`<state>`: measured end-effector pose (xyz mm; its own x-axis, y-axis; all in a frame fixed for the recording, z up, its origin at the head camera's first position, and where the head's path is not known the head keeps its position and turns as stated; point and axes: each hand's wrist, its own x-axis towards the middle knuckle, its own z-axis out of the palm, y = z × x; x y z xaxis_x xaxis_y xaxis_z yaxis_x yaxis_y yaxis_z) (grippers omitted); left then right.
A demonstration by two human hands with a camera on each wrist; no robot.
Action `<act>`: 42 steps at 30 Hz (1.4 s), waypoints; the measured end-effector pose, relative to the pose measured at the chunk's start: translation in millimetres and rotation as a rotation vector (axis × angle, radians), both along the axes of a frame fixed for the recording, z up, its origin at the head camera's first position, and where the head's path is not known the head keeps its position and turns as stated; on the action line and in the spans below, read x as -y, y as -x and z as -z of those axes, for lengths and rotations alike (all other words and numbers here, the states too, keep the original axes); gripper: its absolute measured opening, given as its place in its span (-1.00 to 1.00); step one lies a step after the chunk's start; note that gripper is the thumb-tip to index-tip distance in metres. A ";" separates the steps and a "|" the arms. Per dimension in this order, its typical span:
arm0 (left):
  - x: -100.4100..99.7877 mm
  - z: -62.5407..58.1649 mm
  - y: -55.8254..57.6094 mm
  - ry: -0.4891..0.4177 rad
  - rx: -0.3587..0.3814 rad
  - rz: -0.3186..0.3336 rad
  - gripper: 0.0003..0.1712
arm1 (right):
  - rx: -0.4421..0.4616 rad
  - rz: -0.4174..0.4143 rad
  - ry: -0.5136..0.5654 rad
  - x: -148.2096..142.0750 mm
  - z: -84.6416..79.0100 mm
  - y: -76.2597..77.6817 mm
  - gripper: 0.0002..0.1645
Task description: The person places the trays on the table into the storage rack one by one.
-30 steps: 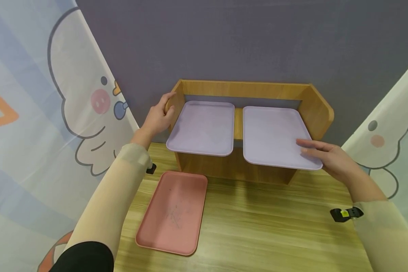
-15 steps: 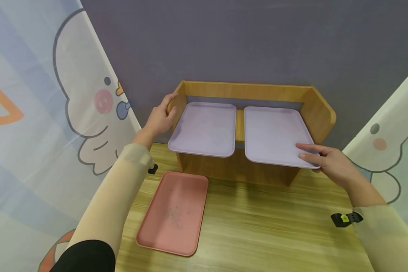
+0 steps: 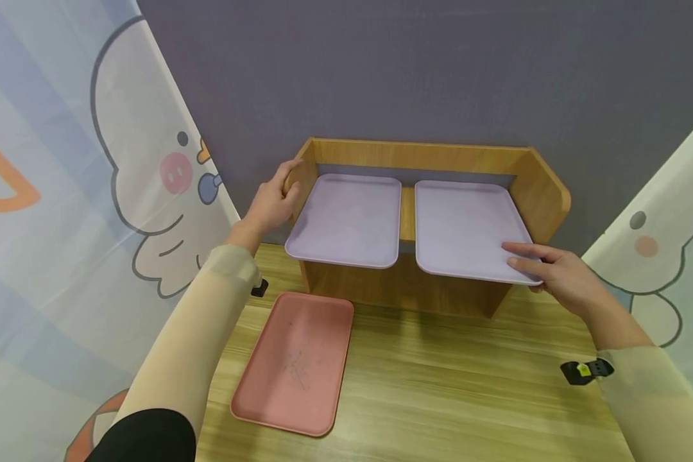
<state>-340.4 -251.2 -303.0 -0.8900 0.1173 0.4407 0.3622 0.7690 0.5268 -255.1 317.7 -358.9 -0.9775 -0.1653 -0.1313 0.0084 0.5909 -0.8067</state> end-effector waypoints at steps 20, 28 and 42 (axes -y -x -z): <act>-6.1 1.7 5.4 -0.005 0.009 0.034 -0.37 | -0.313 -0.094 0.904 -22.0 72.3 -101.1 -0.39; 1.5 2.5 4.0 -0.016 0.005 0.020 -0.37 | -0.181 -0.141 0.675 50.7 121.6 -117.0 -0.49; 0.8 2.7 7.1 -0.029 0.008 0.021 -0.38 | 0.150 -0.367 0.463 199.7 204.6 -105.2 -0.29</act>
<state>-347.4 -252.0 -305.6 -0.8909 0.1237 0.4371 0.3742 0.7454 0.5517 -149.9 118.0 -563.5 -0.8221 -0.5610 -0.0972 0.0043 0.1647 -0.9863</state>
